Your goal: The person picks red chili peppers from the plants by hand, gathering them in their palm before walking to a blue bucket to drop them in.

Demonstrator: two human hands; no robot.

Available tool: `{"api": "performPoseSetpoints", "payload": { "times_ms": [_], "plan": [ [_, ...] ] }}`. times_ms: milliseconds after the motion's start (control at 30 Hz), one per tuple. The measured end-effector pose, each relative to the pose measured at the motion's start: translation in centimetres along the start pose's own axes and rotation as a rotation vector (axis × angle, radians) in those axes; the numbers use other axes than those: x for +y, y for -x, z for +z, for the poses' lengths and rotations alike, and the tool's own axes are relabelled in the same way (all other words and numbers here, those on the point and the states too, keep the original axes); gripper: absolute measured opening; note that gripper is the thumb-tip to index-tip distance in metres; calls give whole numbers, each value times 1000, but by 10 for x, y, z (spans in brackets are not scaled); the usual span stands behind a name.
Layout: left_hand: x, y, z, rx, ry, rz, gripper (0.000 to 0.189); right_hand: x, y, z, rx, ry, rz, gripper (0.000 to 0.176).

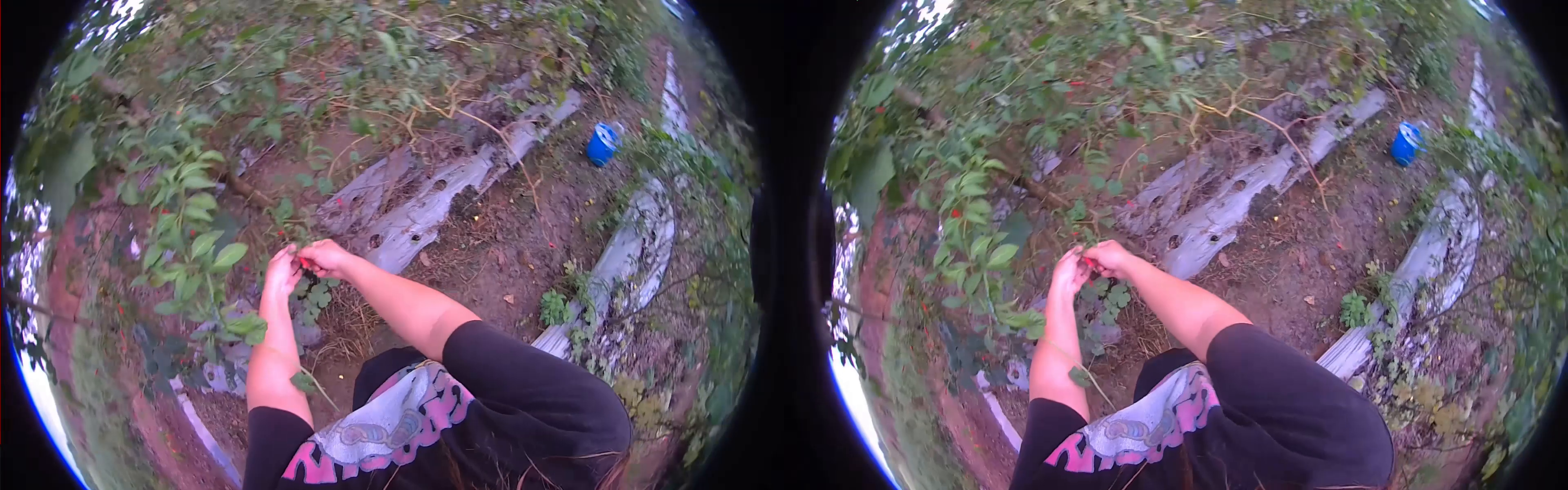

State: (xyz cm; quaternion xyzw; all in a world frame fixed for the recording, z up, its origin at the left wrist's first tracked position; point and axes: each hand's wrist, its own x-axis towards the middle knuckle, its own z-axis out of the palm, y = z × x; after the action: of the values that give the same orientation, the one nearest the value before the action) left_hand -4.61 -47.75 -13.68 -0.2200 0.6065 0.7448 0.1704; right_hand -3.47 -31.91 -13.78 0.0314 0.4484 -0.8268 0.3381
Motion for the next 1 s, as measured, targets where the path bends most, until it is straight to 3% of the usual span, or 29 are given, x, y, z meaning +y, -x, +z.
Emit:
{"api": "performPoseSetpoints", "payload": {
  "times_ms": [100,200,467,567,667,900,1000],
  "plan": [
    [-5,-20,-25,-3,-83,24,20,8,-7,6,91,93,-104,24],
    [8,2,-10,160,-183,-53,18,5,-5,4,94,127,-80,21],
    [17,-10,-22,-53,-22,-274,17,-5,3,-17,-63,140,-82,7],
    [24,-1,-6,-119,30,-365,21,-1,0,-25,-103,144,-104,9],
    [12,-17,-17,-179,-8,-424,12,2,1,-41,-152,175,-103,11],
    [3,-17,11,-106,-1,-423,14,3,19,-52,-160,46,-45,8],
    [0,-14,8,-43,189,-373,15,9,27,-49,-150,148,-54,8]
  ]
}}
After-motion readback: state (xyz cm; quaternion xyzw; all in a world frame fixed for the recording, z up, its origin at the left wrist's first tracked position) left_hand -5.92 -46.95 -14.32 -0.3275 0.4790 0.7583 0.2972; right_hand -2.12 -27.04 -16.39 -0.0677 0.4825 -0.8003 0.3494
